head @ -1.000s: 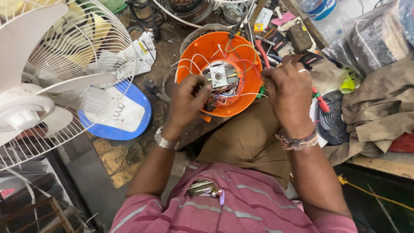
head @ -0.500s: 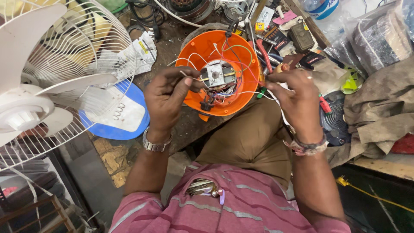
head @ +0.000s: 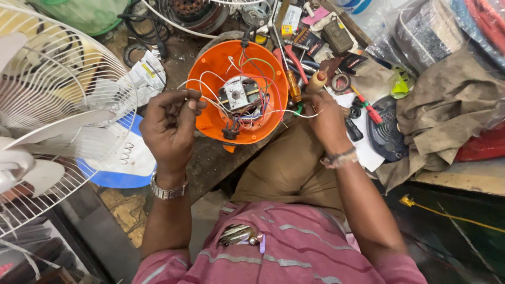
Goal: The person works on a small electrical component placed in an orange bowl on their lap. They use pliers to strip and twist wires, then wrap the connections with black electrical tape. The workspace is cluttered with tools and other fan parts.
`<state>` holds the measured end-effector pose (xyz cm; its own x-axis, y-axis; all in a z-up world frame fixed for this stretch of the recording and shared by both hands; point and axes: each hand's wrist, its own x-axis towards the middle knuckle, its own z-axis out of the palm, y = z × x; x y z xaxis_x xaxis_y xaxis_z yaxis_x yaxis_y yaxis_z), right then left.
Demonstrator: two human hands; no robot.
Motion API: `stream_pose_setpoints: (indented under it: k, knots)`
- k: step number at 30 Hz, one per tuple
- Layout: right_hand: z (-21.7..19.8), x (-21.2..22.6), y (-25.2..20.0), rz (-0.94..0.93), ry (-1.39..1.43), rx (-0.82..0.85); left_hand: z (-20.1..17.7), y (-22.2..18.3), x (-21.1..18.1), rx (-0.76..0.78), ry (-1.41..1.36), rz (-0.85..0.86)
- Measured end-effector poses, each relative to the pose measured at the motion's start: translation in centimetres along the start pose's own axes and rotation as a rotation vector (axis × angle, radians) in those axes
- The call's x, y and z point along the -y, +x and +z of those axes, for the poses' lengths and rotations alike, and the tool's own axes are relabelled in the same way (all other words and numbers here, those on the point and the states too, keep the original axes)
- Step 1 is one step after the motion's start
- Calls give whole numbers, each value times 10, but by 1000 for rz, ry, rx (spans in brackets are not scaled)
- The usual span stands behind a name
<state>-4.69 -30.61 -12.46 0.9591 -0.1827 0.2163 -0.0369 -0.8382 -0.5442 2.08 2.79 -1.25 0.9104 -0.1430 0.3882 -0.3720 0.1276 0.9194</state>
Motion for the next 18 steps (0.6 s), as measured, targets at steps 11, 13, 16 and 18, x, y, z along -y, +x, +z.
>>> stream_pose_setpoints:
  k: [11, 13, 16, 18]
  knots:
    - [96, -4, 82, -231, -312, -261, 12, -16, 19, 22, 405, 116]
    - [97, -5, 85, -169, -315, -196, 18, -17, 29, 62, 616, 271]
    - [92, -10, 89, -59, -378, -53, 26, -21, 44, 24, 468, 174]
    - [90, -14, 91, -77, -464, -28, 26, -24, 51, -7, 509, 166]
